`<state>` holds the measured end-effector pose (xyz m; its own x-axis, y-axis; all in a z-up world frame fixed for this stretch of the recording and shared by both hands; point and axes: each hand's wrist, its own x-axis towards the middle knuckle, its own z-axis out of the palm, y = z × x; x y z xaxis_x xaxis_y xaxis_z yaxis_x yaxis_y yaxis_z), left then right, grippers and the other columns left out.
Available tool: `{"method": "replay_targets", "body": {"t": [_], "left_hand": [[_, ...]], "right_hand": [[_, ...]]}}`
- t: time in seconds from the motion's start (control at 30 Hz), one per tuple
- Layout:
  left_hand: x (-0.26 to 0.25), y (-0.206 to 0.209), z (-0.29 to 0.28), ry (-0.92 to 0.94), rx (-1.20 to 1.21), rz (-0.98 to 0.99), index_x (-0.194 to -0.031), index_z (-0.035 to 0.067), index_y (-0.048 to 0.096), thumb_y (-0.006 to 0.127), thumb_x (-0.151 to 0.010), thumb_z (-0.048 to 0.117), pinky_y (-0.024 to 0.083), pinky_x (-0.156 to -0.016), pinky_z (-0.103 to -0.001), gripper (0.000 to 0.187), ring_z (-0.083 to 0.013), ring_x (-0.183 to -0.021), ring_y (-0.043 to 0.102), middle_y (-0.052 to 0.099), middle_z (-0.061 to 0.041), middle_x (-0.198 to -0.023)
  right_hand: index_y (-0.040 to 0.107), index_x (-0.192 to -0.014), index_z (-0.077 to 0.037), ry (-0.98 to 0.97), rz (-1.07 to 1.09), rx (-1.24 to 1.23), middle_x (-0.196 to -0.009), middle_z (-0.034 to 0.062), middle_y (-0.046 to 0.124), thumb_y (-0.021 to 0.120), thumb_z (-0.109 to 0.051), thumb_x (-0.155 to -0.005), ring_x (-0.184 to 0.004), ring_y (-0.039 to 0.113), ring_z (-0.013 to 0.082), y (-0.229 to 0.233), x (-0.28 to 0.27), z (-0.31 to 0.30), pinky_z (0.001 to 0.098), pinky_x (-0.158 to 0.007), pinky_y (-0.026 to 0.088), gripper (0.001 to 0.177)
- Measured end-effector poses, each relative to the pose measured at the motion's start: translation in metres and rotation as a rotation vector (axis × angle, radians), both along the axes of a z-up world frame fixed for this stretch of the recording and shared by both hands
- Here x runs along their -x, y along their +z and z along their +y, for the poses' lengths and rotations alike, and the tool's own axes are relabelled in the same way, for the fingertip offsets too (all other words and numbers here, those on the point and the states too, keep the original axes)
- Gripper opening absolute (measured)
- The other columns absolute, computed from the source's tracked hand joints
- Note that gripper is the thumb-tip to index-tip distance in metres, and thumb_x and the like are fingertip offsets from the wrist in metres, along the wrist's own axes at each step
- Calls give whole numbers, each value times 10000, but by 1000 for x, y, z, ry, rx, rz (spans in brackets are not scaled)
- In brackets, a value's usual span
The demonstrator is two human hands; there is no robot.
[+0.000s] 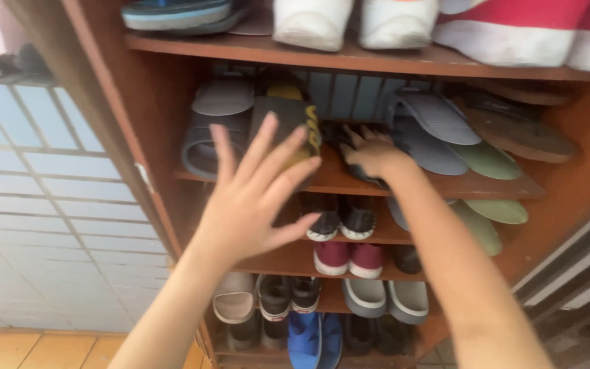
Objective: Organize and clean shoes in a shoe rack.
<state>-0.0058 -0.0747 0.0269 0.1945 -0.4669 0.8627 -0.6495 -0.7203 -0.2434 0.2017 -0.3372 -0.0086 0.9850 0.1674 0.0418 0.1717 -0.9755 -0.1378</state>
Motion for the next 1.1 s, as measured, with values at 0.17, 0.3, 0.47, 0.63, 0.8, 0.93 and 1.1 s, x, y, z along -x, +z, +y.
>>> {"method": "replay_targets", "body": {"t": [0.17, 0.3, 0.47, 0.63, 0.8, 0.93, 1.1], "left_hand": [[-12, -13, -88, -160, 43, 137, -1297, 89, 628, 700, -965, 193, 366, -1244, -541, 355, -277, -1440, 513, 608, -95, -1421], [-60, -16, -174, -163, 201, 182, -1302, 57, 651, 631, -885, 95, 577, -944, -353, 419, -272, -1348, 580, 640, -128, -1372], [-159, -13, -261, 52, 112, 37, -1231, 46, 684, 611, -879, 77, 616, -822, -347, 361, -255, -1169, 681, 708, -115, -1243], [-203, -4, -270, 148, -241, 217, -957, 152, 725, 618, -902, 119, 613, -703, -410, 124, -265, -921, 758, 749, -69, -986], [-177, 15, -228, 122, -60, 29, -1044, 73, 705, 634, -806, 70, 602, -551, -396, 249, -296, -694, 756, 744, -108, -862], [-173, 23, -211, 223, -69, 124, -1017, 111, 702, 628, -868, 72, 602, -563, -403, 171, -306, -709, 756, 736, -114, -839], [-171, 32, -188, 345, 123, -121, -999, 66, 701, 676, -804, 61, 605, -555, -351, 197, -264, -734, 745, 724, -112, -853]], "right_hand": [[446, -1475, -166, 412, -246, 184, -1587, 163, 364, 480, -418, -911, -1478, 298, 394, -21, 10, -44, 500, -1165, 265, 618], [689, -1127, -53, 237, -267, -192, -1183, 189, 718, 637, -277, -850, -1132, 656, 377, -3, 115, -54, 461, -928, 536, 359], [700, -1085, -25, 238, -673, -168, -1058, 210, 724, 659, -245, -898, -1022, 655, 422, -21, 128, -63, 509, -853, 522, 291], [705, -1057, 7, 267, -835, -158, -1030, 209, 712, 674, -275, -911, -1015, 652, 406, -20, 129, -74, 501, -921, 515, 319], [706, -1149, 1, 484, -905, -169, -1180, 159, 715, 697, -272, -934, -1141, 648, 348, -14, 132, -79, 440, -985, 512, 348], [710, -1158, -14, 496, -876, -177, -1231, 146, 715, 684, -268, -957, -1160, 651, 325, -15, 136, -73, 425, -1002, 512, 325], [717, -1149, -10, 401, -932, -199, -1271, 179, 706, 618, -228, -963, -1175, 645, 372, -14, 132, -62, 456, -1031, 495, 302]]}}
